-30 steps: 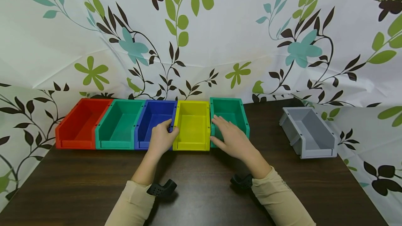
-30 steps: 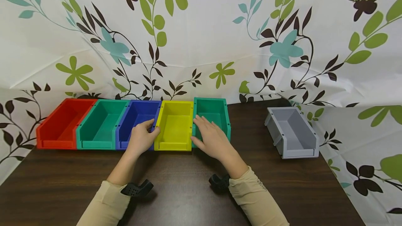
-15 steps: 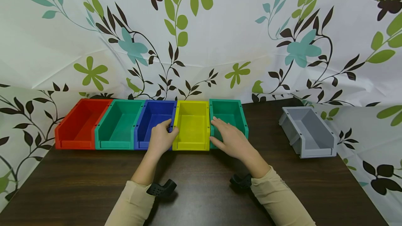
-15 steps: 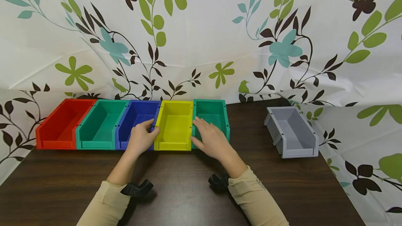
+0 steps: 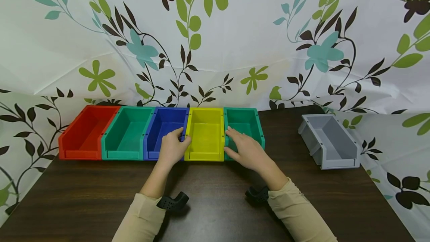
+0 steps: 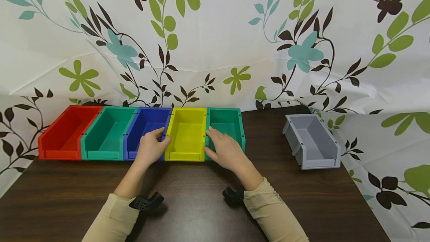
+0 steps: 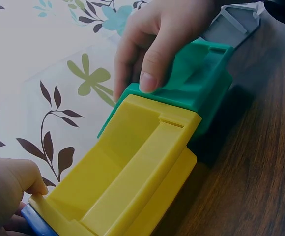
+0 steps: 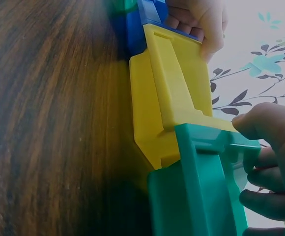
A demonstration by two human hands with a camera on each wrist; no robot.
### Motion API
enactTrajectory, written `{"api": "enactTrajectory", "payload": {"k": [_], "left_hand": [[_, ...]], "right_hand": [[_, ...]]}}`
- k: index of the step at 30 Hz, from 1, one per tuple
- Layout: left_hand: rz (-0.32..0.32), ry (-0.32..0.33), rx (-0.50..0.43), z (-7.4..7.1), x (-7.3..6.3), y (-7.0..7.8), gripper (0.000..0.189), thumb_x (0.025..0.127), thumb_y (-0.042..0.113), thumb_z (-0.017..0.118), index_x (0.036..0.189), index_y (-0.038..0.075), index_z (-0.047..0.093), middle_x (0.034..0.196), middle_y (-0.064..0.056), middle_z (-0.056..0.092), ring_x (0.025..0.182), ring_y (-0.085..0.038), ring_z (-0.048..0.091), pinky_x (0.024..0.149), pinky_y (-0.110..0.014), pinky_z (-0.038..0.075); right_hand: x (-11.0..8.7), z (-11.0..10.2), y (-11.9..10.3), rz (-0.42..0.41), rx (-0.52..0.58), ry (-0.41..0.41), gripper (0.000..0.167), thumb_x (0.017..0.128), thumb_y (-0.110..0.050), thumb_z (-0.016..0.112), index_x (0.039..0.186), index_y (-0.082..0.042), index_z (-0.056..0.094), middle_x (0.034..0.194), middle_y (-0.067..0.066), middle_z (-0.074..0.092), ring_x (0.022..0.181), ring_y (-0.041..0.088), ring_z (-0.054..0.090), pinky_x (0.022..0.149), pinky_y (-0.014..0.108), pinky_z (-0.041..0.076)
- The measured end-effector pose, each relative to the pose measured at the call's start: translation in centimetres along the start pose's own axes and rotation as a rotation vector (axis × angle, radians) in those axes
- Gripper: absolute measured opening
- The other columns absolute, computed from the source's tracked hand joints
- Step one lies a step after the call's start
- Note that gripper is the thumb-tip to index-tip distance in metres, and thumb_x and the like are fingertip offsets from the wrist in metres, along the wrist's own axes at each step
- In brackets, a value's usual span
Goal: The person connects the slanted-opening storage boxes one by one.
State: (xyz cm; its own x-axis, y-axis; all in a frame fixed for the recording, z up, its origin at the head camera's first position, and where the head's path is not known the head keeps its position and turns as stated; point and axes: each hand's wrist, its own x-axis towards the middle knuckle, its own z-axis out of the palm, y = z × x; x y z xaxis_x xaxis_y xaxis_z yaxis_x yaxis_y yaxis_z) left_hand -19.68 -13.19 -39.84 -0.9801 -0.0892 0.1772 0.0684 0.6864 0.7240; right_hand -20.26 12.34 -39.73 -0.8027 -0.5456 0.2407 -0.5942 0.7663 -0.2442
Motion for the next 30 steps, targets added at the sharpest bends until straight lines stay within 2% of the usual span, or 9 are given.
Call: {"api": "enactTrajectory", "payload": {"k": [6, 10, 15, 22, 24, 30], "left_hand": [[-0.006, -0.009, -0.011, -0.1, 0.0, -0.1, 0.052, 0.084, 0.018, 0.058, 0.127, -0.01, 0.054, 0.114, -0.025, 0.065, 0.057, -0.016, 0.046, 0.058, -0.027, 0.044], [-0.011, -0.027, 0.0, 0.0, 0.0, -0.3, 0.052, 0.086, 0.02, 0.058, 0.129, -0.009, 0.053, 0.117, -0.024, 0.064, 0.058, -0.015, 0.047, 0.061, -0.028, 0.046], [-0.015, -0.024, -0.005, 0.3, 0.0, -0.3, 0.051, 0.087, 0.02, 0.059, 0.129, -0.008, 0.053, 0.121, -0.023, 0.062, 0.069, -0.018, 0.054, 0.07, -0.034, 0.052], [-0.022, -0.03, -0.027, 0.4, -0.1, -0.2, 0.052, 0.086, 0.02, 0.06, 0.129, -0.008, 0.053, 0.124, -0.024, 0.06, 0.091, -0.025, 0.062, 0.082, -0.043, 0.054], [-0.018, -0.022, -0.025, 0.4, -0.1, -0.3, 0.052, 0.086, 0.02, 0.06, 0.129, -0.008, 0.053, 0.124, -0.024, 0.06, 0.094, -0.025, 0.063, 0.083, -0.043, 0.054], [-0.018, -0.011, -0.03, 0.1, -0.1, -0.3, 0.051, 0.086, 0.019, 0.06, 0.129, -0.008, 0.053, 0.123, -0.024, 0.06, 0.085, -0.023, 0.061, 0.078, -0.04, 0.055]], "right_hand": [[0.0, 0.0, -0.4, 0.012, -0.017, -0.022, 0.062, 0.09, -0.04, 0.059, 0.14, -0.005, 0.045, 0.146, 0.011, 0.043, 0.127, 0.029, 0.05, 0.102, 0.047, 0.043], [0.0, 0.1, -0.5, 0.034, -0.015, -0.035, 0.063, 0.089, -0.042, 0.06, 0.14, -0.007, 0.045, 0.147, 0.01, 0.043, 0.129, 0.028, 0.048, 0.1, 0.046, 0.045], [-0.2, 0.1, -0.4, 0.049, -0.003, -0.051, 0.066, 0.089, -0.045, 0.059, 0.141, -0.007, 0.044, 0.148, 0.009, 0.04, 0.131, 0.028, 0.046, 0.101, 0.046, 0.044], [-0.7, -0.1, 0.3, 0.066, 0.095, -0.092, 0.069, 0.089, -0.046, 0.059, 0.144, -0.01, 0.039, 0.151, 0.007, 0.036, 0.133, 0.028, 0.043, 0.102, 0.046, 0.042], [-0.8, -0.2, 0.6, 0.059, 0.126, -0.078, 0.068, 0.089, -0.045, 0.059, 0.144, -0.009, 0.04, 0.15, 0.009, 0.038, 0.132, 0.028, 0.045, 0.102, 0.046, 0.043], [-1.2, -1.0, 1.6, 0.047, 0.143, 0.019, 0.06, 0.09, -0.04, 0.061, 0.138, -0.008, 0.049, 0.143, 0.012, 0.048, 0.126, 0.028, 0.051, 0.098, 0.046, 0.046]]}}
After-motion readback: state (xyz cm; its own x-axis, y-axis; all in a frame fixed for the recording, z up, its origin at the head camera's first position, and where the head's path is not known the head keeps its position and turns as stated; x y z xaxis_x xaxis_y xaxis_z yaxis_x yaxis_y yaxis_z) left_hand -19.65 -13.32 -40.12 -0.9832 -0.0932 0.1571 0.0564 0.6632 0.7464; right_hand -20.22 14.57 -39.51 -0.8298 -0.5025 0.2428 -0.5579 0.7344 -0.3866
